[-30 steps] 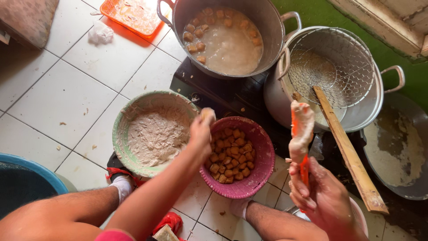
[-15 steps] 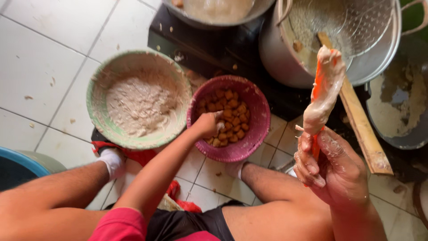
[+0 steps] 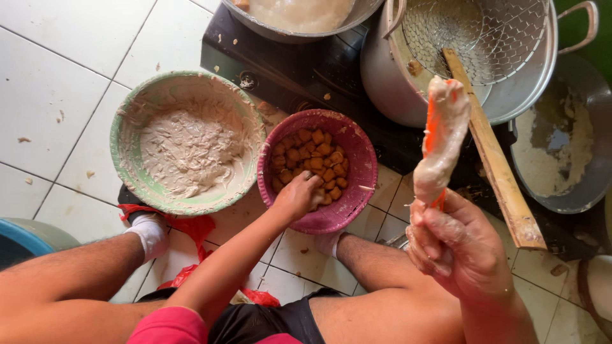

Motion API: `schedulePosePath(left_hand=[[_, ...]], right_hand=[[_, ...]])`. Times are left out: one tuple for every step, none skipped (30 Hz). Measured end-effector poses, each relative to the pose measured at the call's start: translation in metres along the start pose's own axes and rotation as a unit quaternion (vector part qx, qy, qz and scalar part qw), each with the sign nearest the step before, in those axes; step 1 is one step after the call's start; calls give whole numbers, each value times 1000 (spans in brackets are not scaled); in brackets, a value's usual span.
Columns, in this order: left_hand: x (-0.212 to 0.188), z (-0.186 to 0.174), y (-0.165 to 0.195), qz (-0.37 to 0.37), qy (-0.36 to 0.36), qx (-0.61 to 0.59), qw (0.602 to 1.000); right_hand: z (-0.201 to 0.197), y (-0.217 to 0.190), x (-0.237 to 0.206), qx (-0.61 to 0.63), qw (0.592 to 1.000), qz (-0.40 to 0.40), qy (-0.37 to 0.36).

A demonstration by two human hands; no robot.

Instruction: The person sits on the floor and coats fried tofu pieces with batter, holding a batter-covered spatula and spreading batter over each piece by hand, then drops the coated pieces into a pot of hot oil on a portable gas stove to fry.

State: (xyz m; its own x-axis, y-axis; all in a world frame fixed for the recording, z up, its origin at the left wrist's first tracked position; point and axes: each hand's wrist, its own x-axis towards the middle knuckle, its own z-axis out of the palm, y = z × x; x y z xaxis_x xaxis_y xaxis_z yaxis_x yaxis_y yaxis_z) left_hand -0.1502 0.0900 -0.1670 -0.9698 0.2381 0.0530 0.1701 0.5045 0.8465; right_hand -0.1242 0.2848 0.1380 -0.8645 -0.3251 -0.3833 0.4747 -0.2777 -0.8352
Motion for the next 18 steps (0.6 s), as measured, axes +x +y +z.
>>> schedulePosePath(left_hand=[[6, -13, 21, -12, -16, -60, 998], [12, -26, 44, -24, -32, -120, 992], [16, -36, 68, -78, -10, -219, 973], [20, -47, 92, -129, 12, -313, 941], [21, -59, 112, -119, 29, -367, 922], [20, -70, 130, -108, 45, -420, 900], [18, -80, 146, -97, 61, -472, 874], [15, -89, 159, -87, 64, -475, 873], [11, -97, 172, -77, 68, -479, 872], [7, -103, 182, -65, 72, -483, 870], [3, -109, 189, -64, 72, -480, 872], [-1, -113, 194, -63, 73, -479, 873], [-4, -116, 198, -63, 75, -476, 874], [-7, -119, 200, -57, 78, -486, 869], [-9, -121, 200, -51, 82, -495, 864], [-10, -123, 199, -46, 85, -503, 859], [-11, -125, 197, -75, 43, -579, 811], [-12, -127, 195, -105, 2, -649, 754]], right_hand=[[2, 2, 0, -30, 999, 2, 21], [4, 4, 1, -66, 997, 6, 34], [6, 6, 4, -103, 993, 9, 47], [8, 7, 5, -140, 988, 9, 61], [9, 10, 9, -187, 980, -8, 68], [11, 14, 14, -233, 969, -26, 75], [12, 17, 18, -279, 956, -43, 83], [13, 18, 20, -262, 960, -56, 81], [14, 21, 23, -246, 964, -69, 79], [14, 22, 26, -230, 967, -82, 76], [14, 23, 27, -241, 963, -100, 75], [14, 23, 29, -251, 958, -117, 73], [14, 23, 30, -261, 953, -133, 70], [13, 22, 30, -262, 953, -128, 83], [12, 21, 31, -262, 952, -124, 95], [12, 21, 32, -261, 952, -120, 106], [10, 19, 31, -230, 961, -119, 99], [9, 17, 30, -198, 969, -117, 90]])
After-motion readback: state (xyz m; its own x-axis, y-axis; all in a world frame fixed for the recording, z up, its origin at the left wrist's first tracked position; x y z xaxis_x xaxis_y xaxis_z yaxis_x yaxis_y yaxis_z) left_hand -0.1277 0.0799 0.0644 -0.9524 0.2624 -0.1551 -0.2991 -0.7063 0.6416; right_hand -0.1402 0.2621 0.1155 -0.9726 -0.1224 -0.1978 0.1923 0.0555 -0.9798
